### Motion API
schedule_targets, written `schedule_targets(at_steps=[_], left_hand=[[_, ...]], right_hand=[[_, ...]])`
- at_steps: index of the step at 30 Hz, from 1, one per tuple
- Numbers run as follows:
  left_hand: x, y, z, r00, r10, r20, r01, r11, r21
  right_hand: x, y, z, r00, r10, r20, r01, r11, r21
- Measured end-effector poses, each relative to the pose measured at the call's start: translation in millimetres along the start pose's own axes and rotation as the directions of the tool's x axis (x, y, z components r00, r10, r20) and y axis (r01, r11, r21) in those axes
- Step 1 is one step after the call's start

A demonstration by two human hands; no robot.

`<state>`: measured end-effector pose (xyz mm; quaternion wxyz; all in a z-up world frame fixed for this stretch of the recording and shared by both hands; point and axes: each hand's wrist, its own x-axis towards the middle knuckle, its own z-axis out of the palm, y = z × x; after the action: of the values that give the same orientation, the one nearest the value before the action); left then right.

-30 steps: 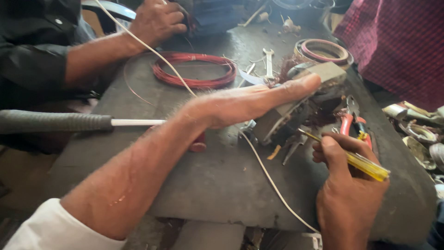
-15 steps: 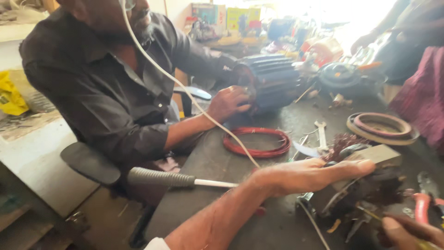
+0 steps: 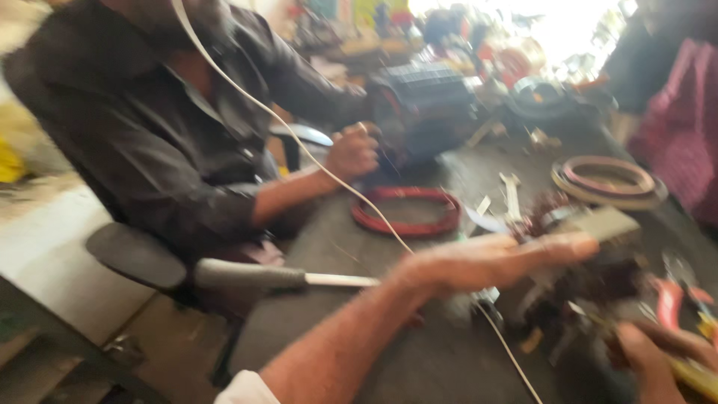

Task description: The person uses a screwdriver to scrape and adjust copper windings on a motor stator held in their left hand. They repeatedly probe the slots and windings while another person works nearby. The task involves careful manipulation of the stator and wires without completing a visible final assembly.

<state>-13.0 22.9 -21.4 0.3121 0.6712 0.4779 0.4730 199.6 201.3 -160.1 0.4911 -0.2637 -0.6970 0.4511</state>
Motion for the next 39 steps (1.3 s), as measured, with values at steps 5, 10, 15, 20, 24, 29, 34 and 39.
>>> schedule_targets(at_steps=[5, 10, 15, 20, 24, 29, 34, 39], left_hand=[[0, -11, -3, 0.996, -0.083, -0.034, 0.084, 0.996, 0.032], [-6, 6, -2, 0.979, -0.185, -0.09, 0.179, 0.981, -0.076], [-7, 16, -7, 0.883, -0.438, -0.166, 0.421, 0.898, -0.131], [-7, 11, -9, 0.875, -0.457, -0.161, 0.381, 0.855, -0.353], [-5, 5, -12, 0.863, -0.488, -0.128, 0.391, 0.808, -0.441], [-6, -3, -15, 0.9, -0.426, -0.094, 0.359, 0.846, -0.394], [3, -4, -18, 0.933, -0.356, -0.054, 0.302, 0.855, -0.422], [4, 0, -19, 0.91, -0.404, -0.096, 0.368, 0.892, -0.264]], right_hand=[[-51, -105, 10, 0.995, -0.08, -0.064, 0.066, 0.977, -0.202], [-53, -157, 26, 0.996, 0.055, -0.066, -0.057, 0.998, -0.02], [-52, -157, 27, 0.996, 0.067, -0.061, -0.064, 0.997, 0.047], [-52, -148, 24, 0.996, 0.066, -0.052, -0.061, 0.994, 0.089], [-52, -145, 22, 0.996, 0.074, -0.049, -0.067, 0.99, 0.124], [-50, -145, 22, 0.997, 0.072, -0.037, -0.066, 0.988, 0.142], [-52, -147, 21, 0.997, 0.068, -0.027, -0.066, 0.995, 0.073], [-50, -150, 23, 0.997, 0.075, -0.015, -0.074, 0.993, 0.09]])
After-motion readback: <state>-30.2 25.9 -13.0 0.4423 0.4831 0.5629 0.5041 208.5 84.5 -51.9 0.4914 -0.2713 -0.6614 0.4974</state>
